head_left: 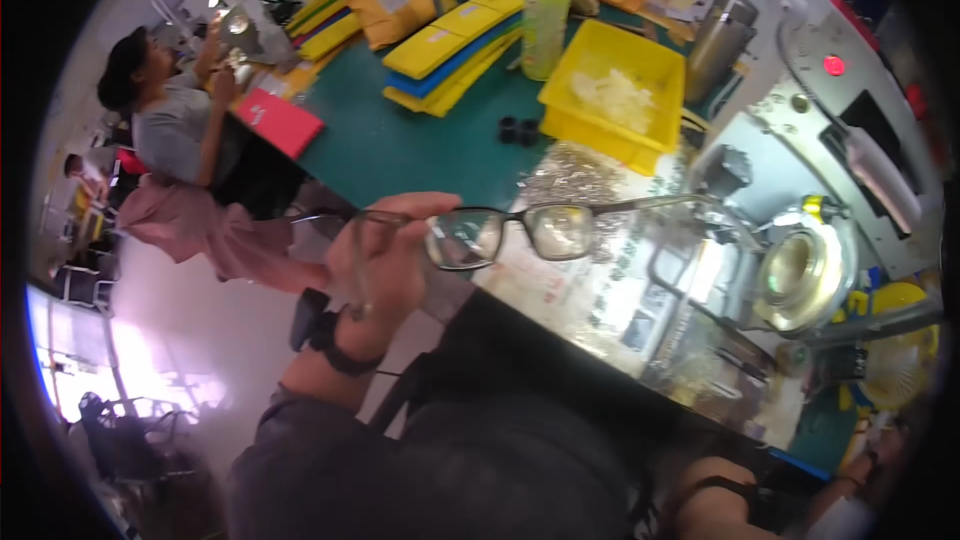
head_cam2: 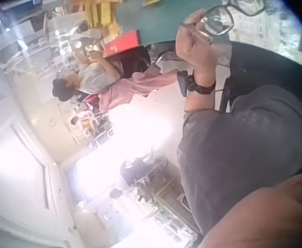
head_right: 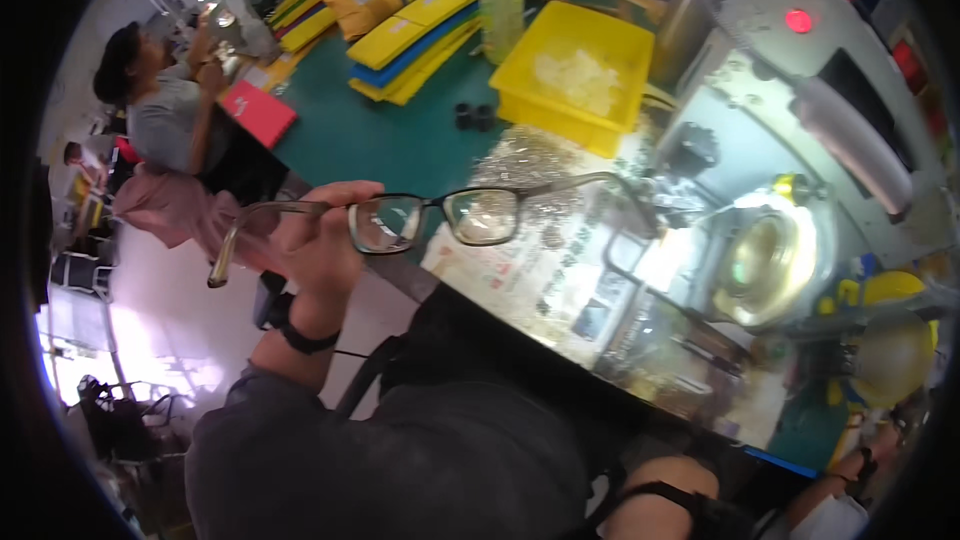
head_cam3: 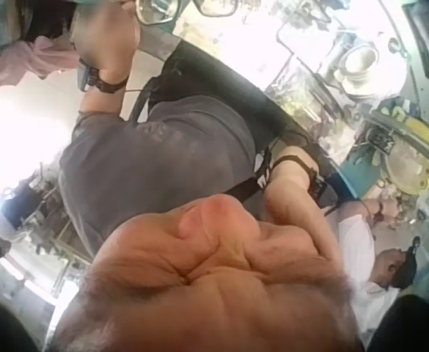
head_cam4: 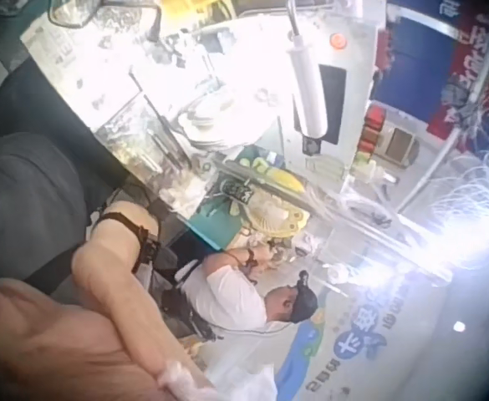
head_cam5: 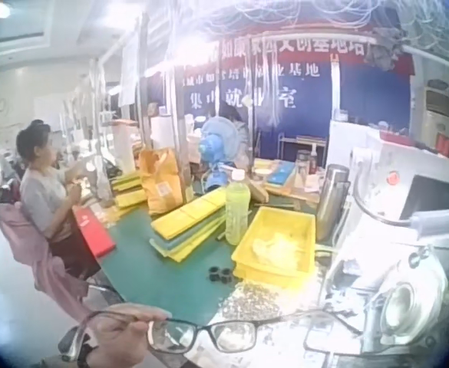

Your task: Assembling small metal components on a workstation, including applying glue and cleaning glasses.

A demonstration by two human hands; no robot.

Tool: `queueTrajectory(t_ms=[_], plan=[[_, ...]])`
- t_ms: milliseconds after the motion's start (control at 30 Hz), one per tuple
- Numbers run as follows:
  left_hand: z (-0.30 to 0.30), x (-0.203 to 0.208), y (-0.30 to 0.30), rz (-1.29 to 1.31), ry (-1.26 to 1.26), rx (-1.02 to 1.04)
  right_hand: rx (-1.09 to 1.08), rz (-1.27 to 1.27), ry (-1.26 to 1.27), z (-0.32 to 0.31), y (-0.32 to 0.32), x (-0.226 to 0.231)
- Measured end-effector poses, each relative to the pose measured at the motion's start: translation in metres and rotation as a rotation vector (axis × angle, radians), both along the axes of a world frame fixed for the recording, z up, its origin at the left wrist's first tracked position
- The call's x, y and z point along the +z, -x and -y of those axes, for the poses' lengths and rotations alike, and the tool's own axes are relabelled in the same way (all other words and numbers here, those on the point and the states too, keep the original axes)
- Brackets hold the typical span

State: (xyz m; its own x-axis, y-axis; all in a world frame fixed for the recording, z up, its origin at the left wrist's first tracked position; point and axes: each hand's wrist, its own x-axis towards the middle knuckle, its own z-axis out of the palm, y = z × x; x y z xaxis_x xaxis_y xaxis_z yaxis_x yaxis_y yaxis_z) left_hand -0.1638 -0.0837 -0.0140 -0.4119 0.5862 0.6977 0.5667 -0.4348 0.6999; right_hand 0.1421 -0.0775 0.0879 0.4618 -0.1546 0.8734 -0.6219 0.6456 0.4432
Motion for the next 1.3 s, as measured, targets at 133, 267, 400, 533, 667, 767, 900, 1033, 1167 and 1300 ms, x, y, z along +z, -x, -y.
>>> queueTrajectory(t_ms=[133,267,400,533,667,767,900,1033,1167,1300], plan=[[0.008,-0.003,-0.001,0.030,0.015,-0.032,-0.119,0.150,-0.022,0.008,-0.018,-0.004],[0.014,-0.022,0.004,-0.003,0.030,-0.091,0.025,0.294,0.130,0.033,-0.019,-0.019],[0.008,-0.015,-0.008,0.159,-0.050,-0.037,0.184,0.408,0.258,0.047,-0.026,-0.025],[0.005,-0.011,-0.005,0.100,-0.031,-0.056,0.314,0.487,0.342,0.041,-0.033,-0.028],[-0.001,-0.007,-0.010,0.133,-0.050,-0.094,0.367,0.509,0.410,0.039,-0.035,-0.018],[0.003,-0.015,-0.006,0.129,-0.033,-0.081,0.468,0.539,0.428,0.037,-0.033,-0.025],[0.002,-0.017,-0.007,0.102,-0.026,-0.096,0.597,0.591,0.464,0.046,-0.028,-0.032],[-0.001,-0.012,-0.007,0.121,-0.016,-0.112,0.749,0.629,0.493,0.047,-0.007,-0.029],[0.011,-0.016,-0.012,0.222,0.004,-0.074,1.280,0.867,0.666,0.039,0.019,0.018],[0.003,-0.020,-0.022,0.129,0.050,0.001,1.513,0.498,0.897,0.068,0.008,0.044]])
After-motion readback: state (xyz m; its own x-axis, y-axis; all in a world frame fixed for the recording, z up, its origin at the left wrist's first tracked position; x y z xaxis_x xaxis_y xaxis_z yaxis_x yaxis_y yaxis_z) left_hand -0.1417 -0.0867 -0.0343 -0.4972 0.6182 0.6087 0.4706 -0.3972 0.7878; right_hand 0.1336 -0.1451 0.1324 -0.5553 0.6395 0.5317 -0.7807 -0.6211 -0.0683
